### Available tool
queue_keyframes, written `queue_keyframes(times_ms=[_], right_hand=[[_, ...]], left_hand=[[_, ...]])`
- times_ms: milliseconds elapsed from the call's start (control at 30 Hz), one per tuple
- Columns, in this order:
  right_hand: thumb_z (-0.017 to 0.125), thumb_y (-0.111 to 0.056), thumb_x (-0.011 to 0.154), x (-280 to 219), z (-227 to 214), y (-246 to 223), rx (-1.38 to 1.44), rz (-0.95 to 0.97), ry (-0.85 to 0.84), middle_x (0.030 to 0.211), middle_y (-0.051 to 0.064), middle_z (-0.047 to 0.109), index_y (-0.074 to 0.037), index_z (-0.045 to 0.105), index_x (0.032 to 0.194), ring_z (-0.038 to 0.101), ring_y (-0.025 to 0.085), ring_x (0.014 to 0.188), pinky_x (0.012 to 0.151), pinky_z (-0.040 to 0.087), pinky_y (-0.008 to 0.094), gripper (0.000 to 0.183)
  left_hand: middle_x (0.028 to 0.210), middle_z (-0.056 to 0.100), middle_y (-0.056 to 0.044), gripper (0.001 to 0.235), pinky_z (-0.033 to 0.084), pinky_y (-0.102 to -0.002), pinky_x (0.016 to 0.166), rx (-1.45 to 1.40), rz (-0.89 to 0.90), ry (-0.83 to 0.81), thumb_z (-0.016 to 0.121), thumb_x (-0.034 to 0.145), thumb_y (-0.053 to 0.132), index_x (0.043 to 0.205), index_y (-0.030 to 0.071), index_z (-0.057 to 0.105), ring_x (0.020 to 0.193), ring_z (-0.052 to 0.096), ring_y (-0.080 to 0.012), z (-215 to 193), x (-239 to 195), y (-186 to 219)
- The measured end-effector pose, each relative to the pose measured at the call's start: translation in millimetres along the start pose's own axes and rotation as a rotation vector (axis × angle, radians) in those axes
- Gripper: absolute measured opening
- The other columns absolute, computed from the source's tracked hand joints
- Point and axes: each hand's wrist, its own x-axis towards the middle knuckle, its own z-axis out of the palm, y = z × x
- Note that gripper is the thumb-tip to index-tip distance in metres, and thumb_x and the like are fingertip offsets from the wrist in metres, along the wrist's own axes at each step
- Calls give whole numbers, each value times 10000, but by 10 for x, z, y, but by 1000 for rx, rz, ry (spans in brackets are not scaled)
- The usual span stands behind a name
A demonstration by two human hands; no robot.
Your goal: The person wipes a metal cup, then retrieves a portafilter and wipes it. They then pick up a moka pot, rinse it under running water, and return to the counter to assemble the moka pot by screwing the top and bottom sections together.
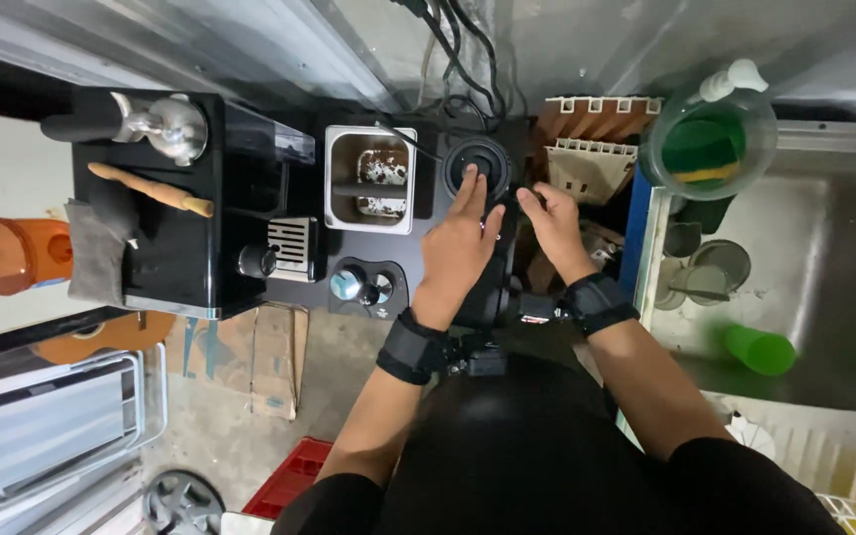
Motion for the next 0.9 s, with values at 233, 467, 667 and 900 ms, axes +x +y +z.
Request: queue_keyframes(times_ms=[233,467,667,900], right_hand=[[670,-193,1036,-68,24,-148,55,-15,51,715,-27,390,13,518,806,381,53,701,614,338,274,344],[673,-171,1023,-540,-41,-485,154,-12,126,763,-75,497,-9,593,845,447,23,738,655,384,238,254],[715,-139,1001,-1322,78,-394,249,3,367,794,-70,540,-23,605,858,469,24,741,648,393,232,214],[677,-168,951,-2653,652,-555,518,216,794,747,-40,638,-56,647,839,494,43,625,551,376,228,161]], left_hand=[[1467,605,-63,359,591,-377,833,-181,52,114,614,1040,258,1350,84,660,1048,732,-320,-151,-13,-7],[1458,629,-31,313,585,-368,813,-243,72,17,609,1011,212,1299,119,690,981,747,-285,-575,-218,194],[1417,629,-33,365,590,-380,880,-310,327,15,619,1017,202,1373,123,637,1108,716,-310,-633,-555,243],[1407,635,-51,347,589,-411,804,-335,672,-296,620,1010,193,1348,116,624,1061,705,-324,-561,-1185,47]])
